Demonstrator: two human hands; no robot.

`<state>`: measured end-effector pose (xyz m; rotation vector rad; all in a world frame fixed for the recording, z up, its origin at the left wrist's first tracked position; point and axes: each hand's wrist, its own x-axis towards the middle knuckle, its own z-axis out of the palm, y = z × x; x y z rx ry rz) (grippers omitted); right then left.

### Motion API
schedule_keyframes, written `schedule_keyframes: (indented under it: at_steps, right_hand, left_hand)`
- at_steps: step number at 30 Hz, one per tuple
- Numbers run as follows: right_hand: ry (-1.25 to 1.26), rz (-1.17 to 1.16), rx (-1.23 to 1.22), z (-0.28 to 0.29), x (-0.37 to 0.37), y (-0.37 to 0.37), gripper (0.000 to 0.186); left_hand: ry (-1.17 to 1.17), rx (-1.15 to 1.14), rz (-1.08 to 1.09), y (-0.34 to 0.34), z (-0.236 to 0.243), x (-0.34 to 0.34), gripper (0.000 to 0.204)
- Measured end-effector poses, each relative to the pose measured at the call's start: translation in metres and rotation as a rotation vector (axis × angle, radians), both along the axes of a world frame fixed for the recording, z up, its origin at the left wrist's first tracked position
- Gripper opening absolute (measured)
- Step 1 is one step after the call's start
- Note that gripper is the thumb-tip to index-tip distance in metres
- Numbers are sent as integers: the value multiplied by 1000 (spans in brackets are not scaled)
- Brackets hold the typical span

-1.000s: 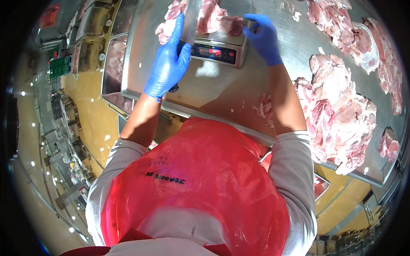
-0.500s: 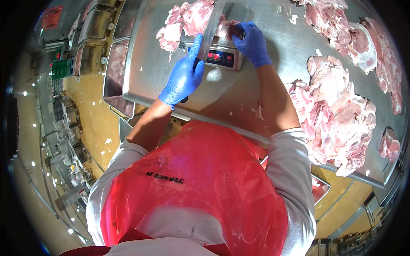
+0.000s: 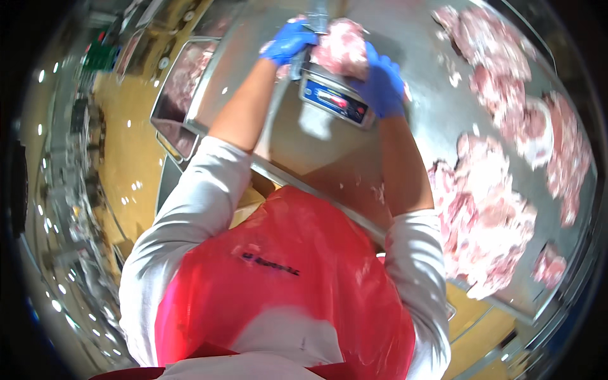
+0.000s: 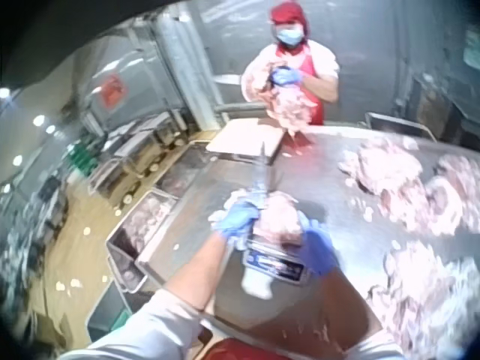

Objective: The person uses a knife to trim and portion raw meat on a stainless steel table. They place the meat on a digital scale to check the weight, then move the cut pieces into a green plastic bin. The process involves repetitive cutting, weighing, and sorting of the meat.

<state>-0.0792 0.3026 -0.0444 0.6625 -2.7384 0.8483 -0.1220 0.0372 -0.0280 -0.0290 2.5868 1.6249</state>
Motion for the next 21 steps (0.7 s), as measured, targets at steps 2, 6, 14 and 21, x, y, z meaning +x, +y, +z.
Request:
schedule_keyframes:
  at_steps: [2, 6, 14, 21]
  right_hand:
    - [47, 116, -150, 3, -17, 18, 70]
    - [3, 47, -213, -16, -22, 12, 58]
    - [-166, -126, -395, -42, 1, 55, 35]
    - [-207, -165, -592, -56, 8, 49, 25]
  left_hand:
    - [58, 128, -146, 45, -12, -33, 35]
    - [239, -175, -50, 55, -18, -10, 37]
    - [359, -131, -5, 114, 6, 160, 42]
    - [275, -353, -273, 126, -3, 168, 81]
